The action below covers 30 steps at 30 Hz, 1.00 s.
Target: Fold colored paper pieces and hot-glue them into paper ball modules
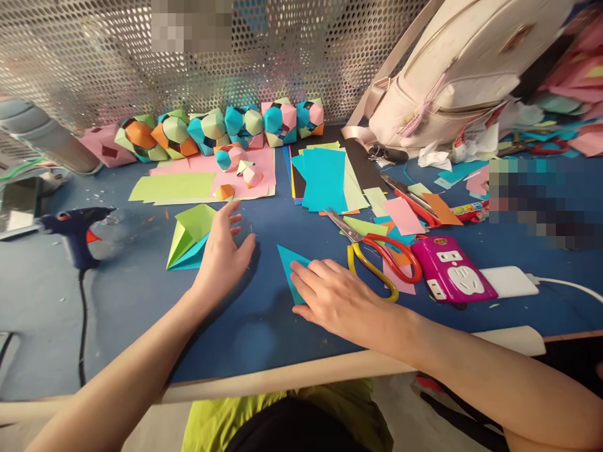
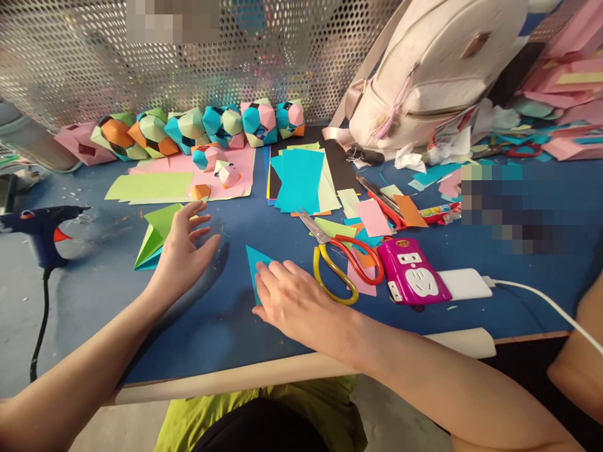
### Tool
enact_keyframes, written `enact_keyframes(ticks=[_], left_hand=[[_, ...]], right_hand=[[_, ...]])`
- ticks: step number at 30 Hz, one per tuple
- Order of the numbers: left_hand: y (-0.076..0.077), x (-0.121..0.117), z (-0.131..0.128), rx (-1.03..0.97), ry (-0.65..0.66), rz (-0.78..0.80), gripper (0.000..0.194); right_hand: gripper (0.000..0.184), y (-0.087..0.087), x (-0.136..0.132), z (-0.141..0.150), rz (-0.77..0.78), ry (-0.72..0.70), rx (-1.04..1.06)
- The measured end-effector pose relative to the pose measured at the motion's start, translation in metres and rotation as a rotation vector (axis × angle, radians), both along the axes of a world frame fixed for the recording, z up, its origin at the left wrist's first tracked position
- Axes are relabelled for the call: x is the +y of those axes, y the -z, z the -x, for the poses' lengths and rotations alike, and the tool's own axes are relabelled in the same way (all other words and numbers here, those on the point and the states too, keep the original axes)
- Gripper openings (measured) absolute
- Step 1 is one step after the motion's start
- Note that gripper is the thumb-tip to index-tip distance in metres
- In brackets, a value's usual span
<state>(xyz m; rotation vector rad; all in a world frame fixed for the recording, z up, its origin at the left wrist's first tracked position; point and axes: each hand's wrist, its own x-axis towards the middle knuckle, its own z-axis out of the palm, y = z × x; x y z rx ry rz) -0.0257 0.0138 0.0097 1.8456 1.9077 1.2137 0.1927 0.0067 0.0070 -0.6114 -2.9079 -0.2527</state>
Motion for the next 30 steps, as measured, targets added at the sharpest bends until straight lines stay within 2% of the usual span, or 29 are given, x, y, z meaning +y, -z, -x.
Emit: enact_keyframes(ticks=[1,4,6,12,19,25,30], left_hand=[[0.000,-0.002,-0.002,0.056,0.055,-0.027,0.040],[-0.001,-0.010,-0.012,0.216,0.271,-0.017,0.021],[0.001,-0.014,-0.020,0.278,0.379,-0.016,0.018],[0.013,-0.011,-0.024,0.385,0.497,-0.011,0.016],[0.008,-0.016,-0.024,0.616,0.508,0.072,0.021],[0.003,-0.019,-0.029,0.732,0.481,0.118,0.027],[0.008,-0.023,-0.030,0.760,0.458,0.069,0.024]], right_hand=[[0.040,0.000,0.000,0.000,-0.001,-0.001,0.003],[0.038,0.001,0.000,-0.001,-0.002,-0.003,0.012],[0.037,0.000,0.000,-0.001,0.001,-0.002,0.011],[0.034,-0.005,-0.001,0.000,0.036,0.011,-0.051],[0.037,-0.008,-0.006,-0.003,0.043,-0.004,-0.083],[0.039,-0.022,-0.011,-0.010,0.056,-0.045,-0.129],[0.032,-0.028,0.004,-0.015,0.188,-0.077,-0.016]])
